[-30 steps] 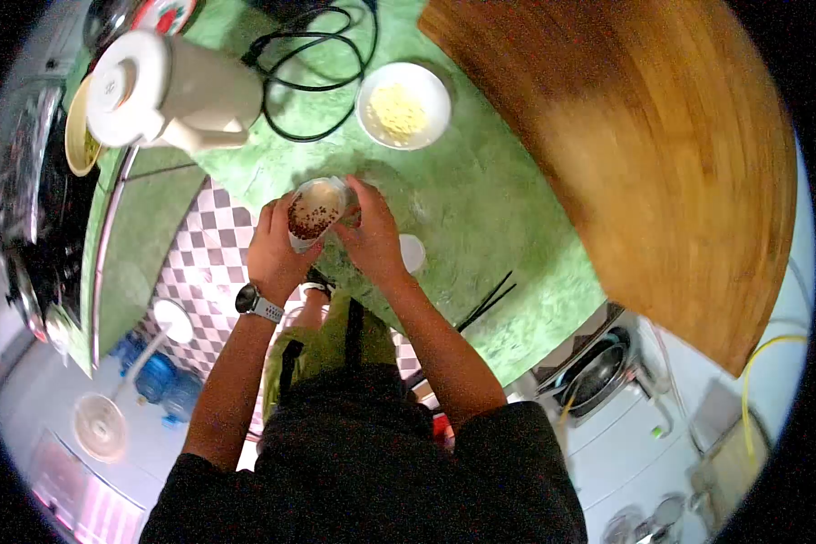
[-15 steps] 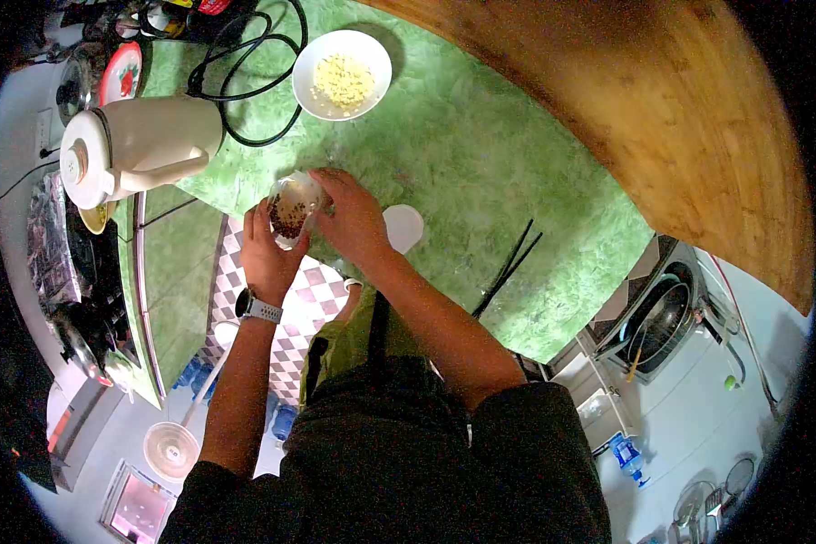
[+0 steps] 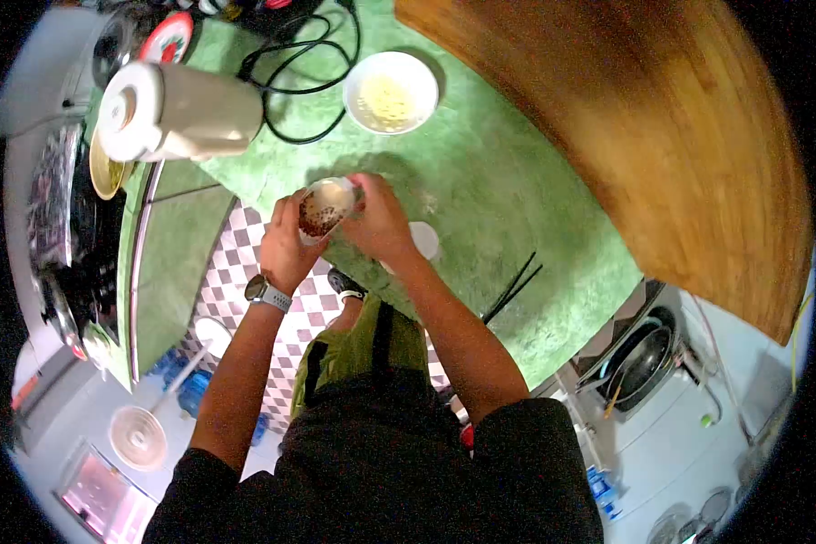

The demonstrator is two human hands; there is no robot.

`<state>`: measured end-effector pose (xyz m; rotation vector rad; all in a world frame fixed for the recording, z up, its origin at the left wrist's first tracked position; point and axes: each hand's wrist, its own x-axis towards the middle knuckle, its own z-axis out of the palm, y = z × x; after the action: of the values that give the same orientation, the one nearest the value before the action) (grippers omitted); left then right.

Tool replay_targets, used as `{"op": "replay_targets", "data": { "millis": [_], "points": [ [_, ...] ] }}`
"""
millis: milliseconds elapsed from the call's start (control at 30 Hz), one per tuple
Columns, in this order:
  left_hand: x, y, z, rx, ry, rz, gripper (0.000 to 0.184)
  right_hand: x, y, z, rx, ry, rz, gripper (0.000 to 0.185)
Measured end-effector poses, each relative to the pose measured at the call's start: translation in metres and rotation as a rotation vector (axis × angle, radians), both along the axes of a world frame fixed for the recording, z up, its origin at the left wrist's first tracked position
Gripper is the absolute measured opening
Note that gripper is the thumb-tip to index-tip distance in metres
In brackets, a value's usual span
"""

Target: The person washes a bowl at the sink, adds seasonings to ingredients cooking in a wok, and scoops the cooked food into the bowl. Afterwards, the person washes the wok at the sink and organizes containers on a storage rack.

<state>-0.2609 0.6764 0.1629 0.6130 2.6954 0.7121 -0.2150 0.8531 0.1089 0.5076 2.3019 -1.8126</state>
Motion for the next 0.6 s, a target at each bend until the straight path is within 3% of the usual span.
{"op": "replay_targets", "data": {
  "millis": [33, 200, 267, 467, 533, 600],
  "points": [
    [-0.001, -0.003, -0.001, 0.022, -0.032, 0.020, 0.086, -0.003, 0.003, -0.001, -0.045, 0.030, 0.033, 0.084],
    [-0.001, -0.017, -0.009, 0.125, -0.092, 0.170, 0.100, -0.008, 0.004, 0.013, -0.049, -0.034, 0.147, 0.094],
    [0.008, -0.030, -0.027, 0.366, -0.065, 0.181, 0.102, -0.012, 0.000, 0.017, -0.157, -0.077, 0.101, 0.092],
    [0.030, -0.055, -0.055, 0.565, -0.091, 0.413, 0.078, -0.023, -0.002, 0.026, -0.066, -0.170, 0.258, 0.086],
    [0.033, -0.059, -0.062, 0.597, -0.028, 0.407, 0.073, -0.025, -0.001, 0.029, -0.139, -0.231, 0.181, 0.081],
    [0.041, -0.062, -0.067, 0.783, -0.158, 0.508, 0.061, -0.030, -0.002, 0.033, -0.136, -0.266, 0.223, 0.080]
  ]
}}
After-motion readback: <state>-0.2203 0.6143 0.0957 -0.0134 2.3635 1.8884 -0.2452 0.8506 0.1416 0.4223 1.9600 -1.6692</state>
